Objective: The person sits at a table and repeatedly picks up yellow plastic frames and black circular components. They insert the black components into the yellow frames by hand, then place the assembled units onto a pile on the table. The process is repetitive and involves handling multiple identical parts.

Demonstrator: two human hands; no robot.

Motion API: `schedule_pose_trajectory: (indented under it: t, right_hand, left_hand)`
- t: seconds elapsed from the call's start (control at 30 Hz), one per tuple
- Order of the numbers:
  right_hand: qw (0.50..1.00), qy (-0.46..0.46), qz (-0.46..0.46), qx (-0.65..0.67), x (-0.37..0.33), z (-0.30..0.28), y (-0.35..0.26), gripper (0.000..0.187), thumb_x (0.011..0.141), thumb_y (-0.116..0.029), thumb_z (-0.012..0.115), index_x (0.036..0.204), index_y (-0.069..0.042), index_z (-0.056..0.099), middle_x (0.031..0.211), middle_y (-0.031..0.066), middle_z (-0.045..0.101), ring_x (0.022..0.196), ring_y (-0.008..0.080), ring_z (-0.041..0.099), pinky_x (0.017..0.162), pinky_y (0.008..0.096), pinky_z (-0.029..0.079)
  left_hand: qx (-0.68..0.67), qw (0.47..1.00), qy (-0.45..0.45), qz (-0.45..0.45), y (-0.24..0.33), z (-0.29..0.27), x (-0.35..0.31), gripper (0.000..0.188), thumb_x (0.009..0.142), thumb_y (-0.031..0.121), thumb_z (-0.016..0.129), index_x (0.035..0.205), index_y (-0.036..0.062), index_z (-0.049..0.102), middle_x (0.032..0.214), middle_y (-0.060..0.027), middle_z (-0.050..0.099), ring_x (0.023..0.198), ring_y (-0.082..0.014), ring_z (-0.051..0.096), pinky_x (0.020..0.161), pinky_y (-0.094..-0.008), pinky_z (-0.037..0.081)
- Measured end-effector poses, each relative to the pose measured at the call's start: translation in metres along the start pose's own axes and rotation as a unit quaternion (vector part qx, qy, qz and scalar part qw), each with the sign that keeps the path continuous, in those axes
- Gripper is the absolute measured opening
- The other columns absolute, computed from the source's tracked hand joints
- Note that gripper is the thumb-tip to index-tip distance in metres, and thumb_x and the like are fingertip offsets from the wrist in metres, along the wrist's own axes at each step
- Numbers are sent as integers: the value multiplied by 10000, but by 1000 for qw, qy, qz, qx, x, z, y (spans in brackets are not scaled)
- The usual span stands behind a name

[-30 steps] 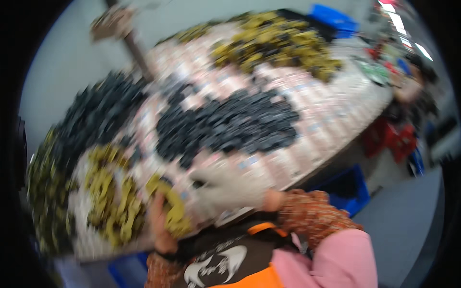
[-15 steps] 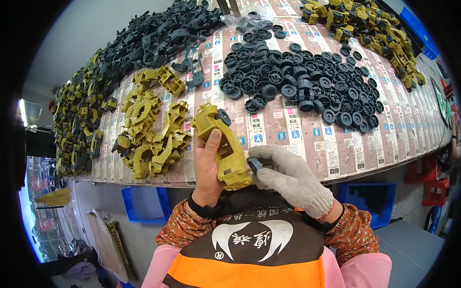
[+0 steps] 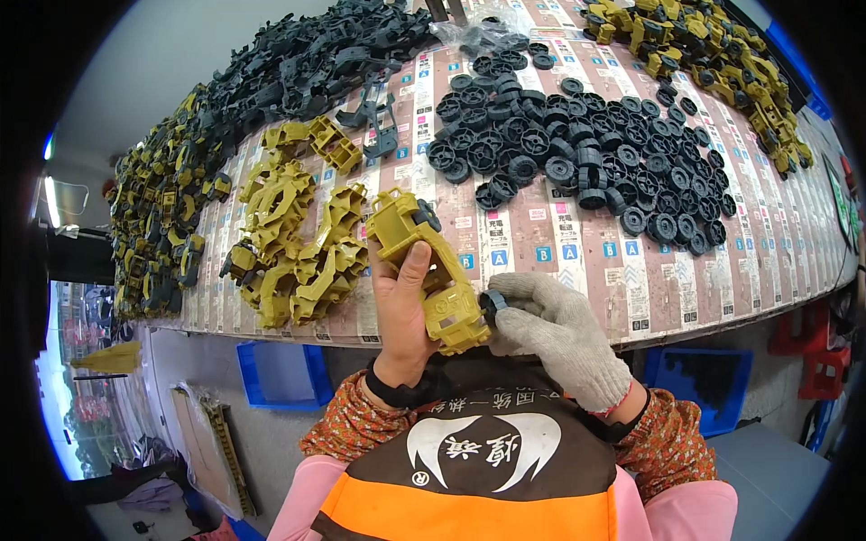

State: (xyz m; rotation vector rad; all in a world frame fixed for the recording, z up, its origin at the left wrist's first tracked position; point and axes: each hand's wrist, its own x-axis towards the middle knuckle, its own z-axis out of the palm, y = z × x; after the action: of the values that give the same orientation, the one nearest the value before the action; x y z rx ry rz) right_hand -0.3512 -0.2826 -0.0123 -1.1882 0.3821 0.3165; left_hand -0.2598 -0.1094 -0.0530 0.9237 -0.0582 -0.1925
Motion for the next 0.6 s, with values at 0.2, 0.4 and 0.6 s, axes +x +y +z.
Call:
schedule_pose_trajectory:
  t: [0.2, 0.4, 0.6]
  right_hand:
    - [1000, -3, -8, 4, 2, -2, 5, 446, 1033, -125, 665, 1421, 67, 559, 1180, 145, 710, 960, 171, 719, 842, 299, 590]
    - [998, 5, -24, -64, 4, 4, 8, 415, 1047, -91, 619, 1427, 69, 572, 1166, 127, 720, 949, 151, 717, 789, 288, 599]
    - [979, -37, -48, -197, -10, 28, -3, 494, 1049, -25, 492, 1540, 27, 500, 1136, 104, 711, 922, 137, 709, 757, 271, 600]
  left_hand:
    - [9, 1000, 3, 5, -3, -2, 1, 398, 1059, 94, 694, 1392, 118, 478, 1187, -21, 639, 1001, -113, 681, 838, -292, 602]
    - [56, 998, 31, 24, -2, 2, 0, 449, 1028, 53, 724, 1406, 100, 486, 1213, -28, 644, 1045, -123, 667, 896, -304, 591]
    - [62, 996, 31, 58, -21, -6, 0, 766, 966, -62, 719, 1621, 98, 354, 1432, -58, 579, 1264, -172, 603, 1055, -349, 533]
